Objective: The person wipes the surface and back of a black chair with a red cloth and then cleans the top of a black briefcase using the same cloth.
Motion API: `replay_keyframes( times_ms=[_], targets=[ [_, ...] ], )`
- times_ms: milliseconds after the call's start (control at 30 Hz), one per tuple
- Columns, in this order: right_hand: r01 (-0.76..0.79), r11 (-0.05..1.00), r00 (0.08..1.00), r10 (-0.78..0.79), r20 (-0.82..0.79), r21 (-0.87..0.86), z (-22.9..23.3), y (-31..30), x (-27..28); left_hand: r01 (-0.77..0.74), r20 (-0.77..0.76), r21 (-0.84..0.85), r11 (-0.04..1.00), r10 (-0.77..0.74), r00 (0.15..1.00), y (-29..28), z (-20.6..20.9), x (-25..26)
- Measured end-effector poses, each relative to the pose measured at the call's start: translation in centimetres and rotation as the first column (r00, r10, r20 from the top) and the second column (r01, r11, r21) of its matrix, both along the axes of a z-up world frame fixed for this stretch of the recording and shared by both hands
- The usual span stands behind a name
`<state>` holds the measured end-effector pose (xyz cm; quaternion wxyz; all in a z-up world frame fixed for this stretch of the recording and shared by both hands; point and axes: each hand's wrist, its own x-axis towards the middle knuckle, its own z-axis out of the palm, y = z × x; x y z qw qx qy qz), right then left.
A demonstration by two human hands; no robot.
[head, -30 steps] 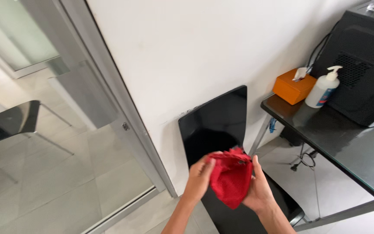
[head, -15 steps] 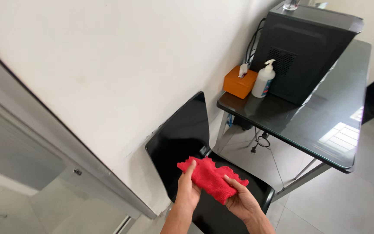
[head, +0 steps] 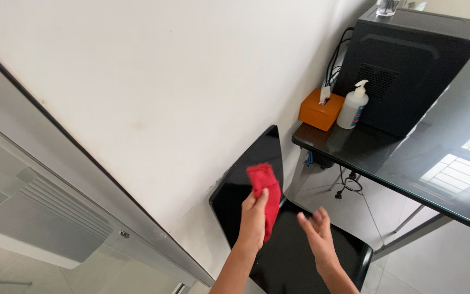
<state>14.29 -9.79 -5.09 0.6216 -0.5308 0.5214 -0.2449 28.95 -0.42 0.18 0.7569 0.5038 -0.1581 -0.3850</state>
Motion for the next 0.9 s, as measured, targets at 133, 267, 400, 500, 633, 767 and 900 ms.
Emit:
replay_keyframes(
  times_ms=[133,267,400,500,633,767,900],
  targets=[
    [-0.089,0.905,0.889,0.261,0.376,-0.417,1.5,0.4,2.2,0.17,0.331,0.057,0.984,-0.18,0.926,0.3,4.6,1.0],
    [-0.294,0.95,0.794,0.305,0.525,-0.107,-0.2,-3.2,3.7,0.391,0.253,0.072,0.918,-0.396,0.883,1.7,7.3,2.7],
    [-0.528,0.802,0.753,0.291,0.589,0.278,-5.0,-5.2,3.5,0.412,0.291,0.112,0.904,-0.426,0.856,2.1,7.2,4.1],
    [-0.642,0.712,0.606,0.243,0.758,0.285,-5.6,-4.2,3.2,0.416,0.113,0.081,0.906,-0.423,0.899,2.5,7.0,5.0],
    [-0.67,0.711,0.44,0.149,0.886,0.213,-3.9,-0.6,4.9,0.423,0.053,0.12,0.898,-0.431,0.901,2.8,6.1,5.5],
    [-0.607,0.774,0.313,0.022,0.949,0.182,-3.2,2.2,5.6,0.508,-0.084,-0.017,0.861,-0.507,0.858,2.5,4.4,5.2],
    [-0.475,0.835,0.514,0.007,0.858,0.278,-2.7,3.7,3.4,0.45,0.06,0.201,0.87,-0.47,0.881,2.5,2.8,5.4]
  ],
)
